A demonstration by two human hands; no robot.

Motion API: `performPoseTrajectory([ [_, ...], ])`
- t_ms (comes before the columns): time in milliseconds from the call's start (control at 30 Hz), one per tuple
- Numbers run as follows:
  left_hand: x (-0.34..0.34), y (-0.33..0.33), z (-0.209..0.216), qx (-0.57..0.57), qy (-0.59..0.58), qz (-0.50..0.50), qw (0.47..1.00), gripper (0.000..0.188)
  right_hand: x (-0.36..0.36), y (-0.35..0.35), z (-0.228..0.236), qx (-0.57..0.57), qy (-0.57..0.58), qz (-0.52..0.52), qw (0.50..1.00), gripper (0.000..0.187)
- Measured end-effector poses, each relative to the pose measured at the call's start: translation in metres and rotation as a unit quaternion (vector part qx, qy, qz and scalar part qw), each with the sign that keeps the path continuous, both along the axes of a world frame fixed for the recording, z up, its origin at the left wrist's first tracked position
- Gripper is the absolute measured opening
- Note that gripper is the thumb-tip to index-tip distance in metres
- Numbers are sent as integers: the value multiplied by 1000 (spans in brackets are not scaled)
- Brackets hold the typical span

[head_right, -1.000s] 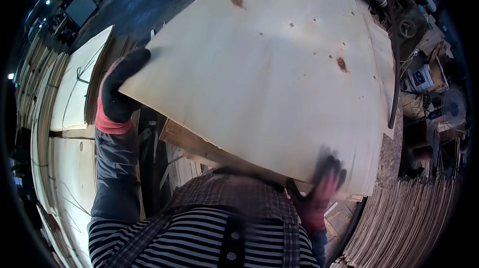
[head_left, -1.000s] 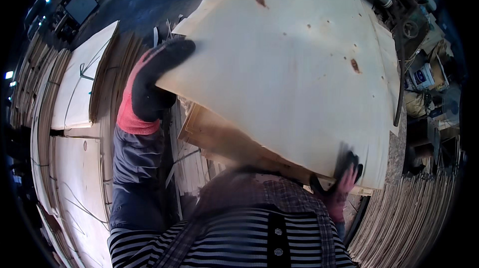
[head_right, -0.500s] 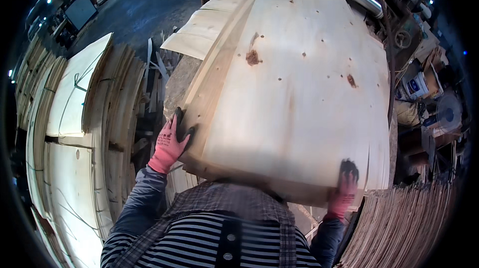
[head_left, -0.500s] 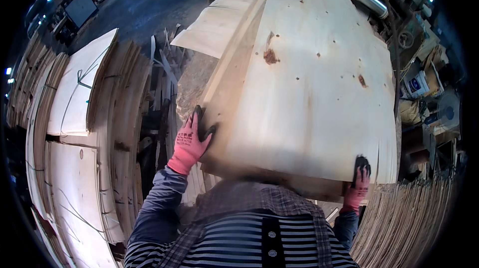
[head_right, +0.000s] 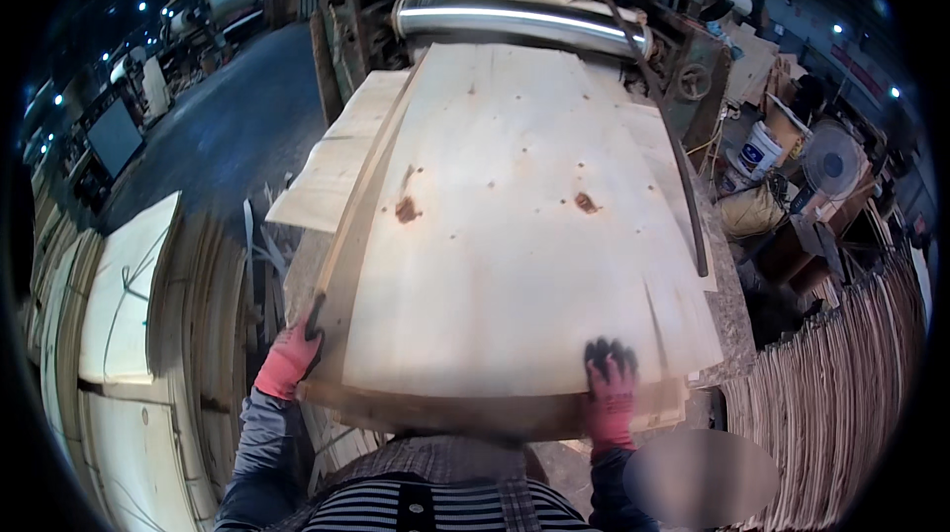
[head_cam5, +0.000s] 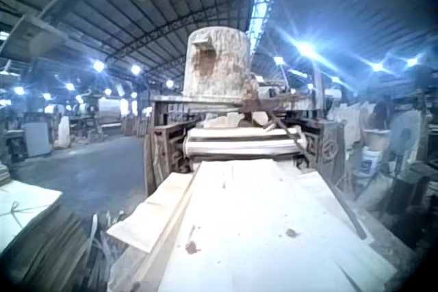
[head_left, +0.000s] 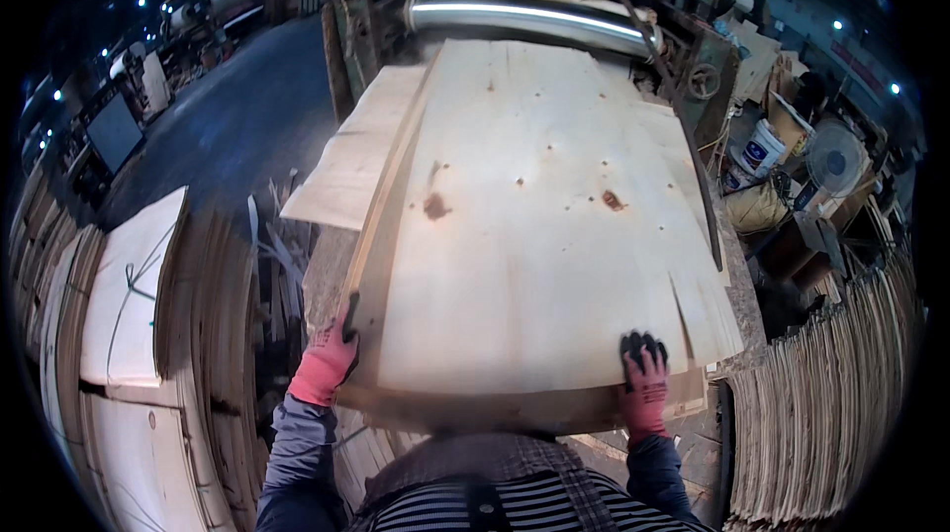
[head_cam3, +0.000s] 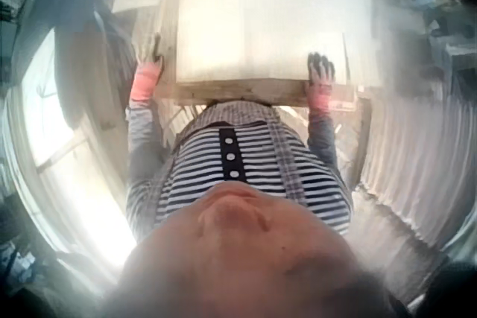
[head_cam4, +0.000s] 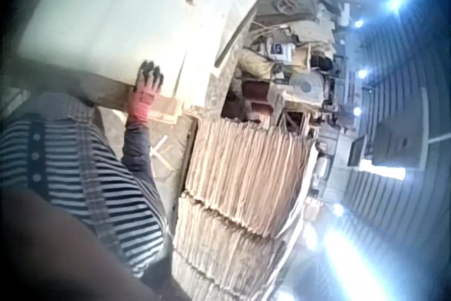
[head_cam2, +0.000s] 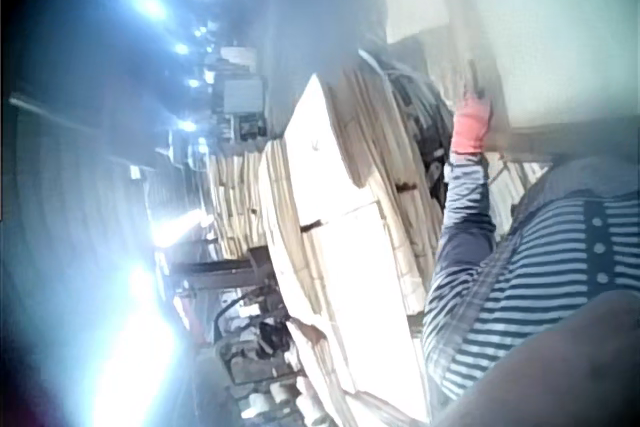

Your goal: The person feeds large, thin sheets of wood veneer into a roller machine one at a time. They use a long metal pole to guide the sheets through the rollers and then stack the processed sheets on a pile to the side.

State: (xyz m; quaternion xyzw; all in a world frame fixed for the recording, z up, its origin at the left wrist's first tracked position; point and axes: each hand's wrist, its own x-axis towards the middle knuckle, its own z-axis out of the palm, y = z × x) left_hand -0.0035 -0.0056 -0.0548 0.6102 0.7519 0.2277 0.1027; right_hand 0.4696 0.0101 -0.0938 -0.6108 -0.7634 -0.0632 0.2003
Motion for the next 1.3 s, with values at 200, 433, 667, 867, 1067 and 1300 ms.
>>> performPoseTrajectory([
  [200,-30,9,-75,42,-89,-37,994,42,-29,1,43,-113,55,85,988,59],
  [433,-2,-3,-61,71,4,58,996,37,-56,-27,232,268,179,429,844,53],
  [667,7,-9,-50,90,7,66,994,35,-99,-37,282,258,113,542,792,52],
  [867,9,-8,-48,104,-11,46,994,40,-134,-53,300,239,84,552,794,52],
  [1067,15,-3,-38,69,-12,12,997,42,-160,-89,312,216,69,532,816,51],
  [1300,8,-11,-37,95,-16,9,995,42,-162,-128,320,176,65,523,831,51],
])
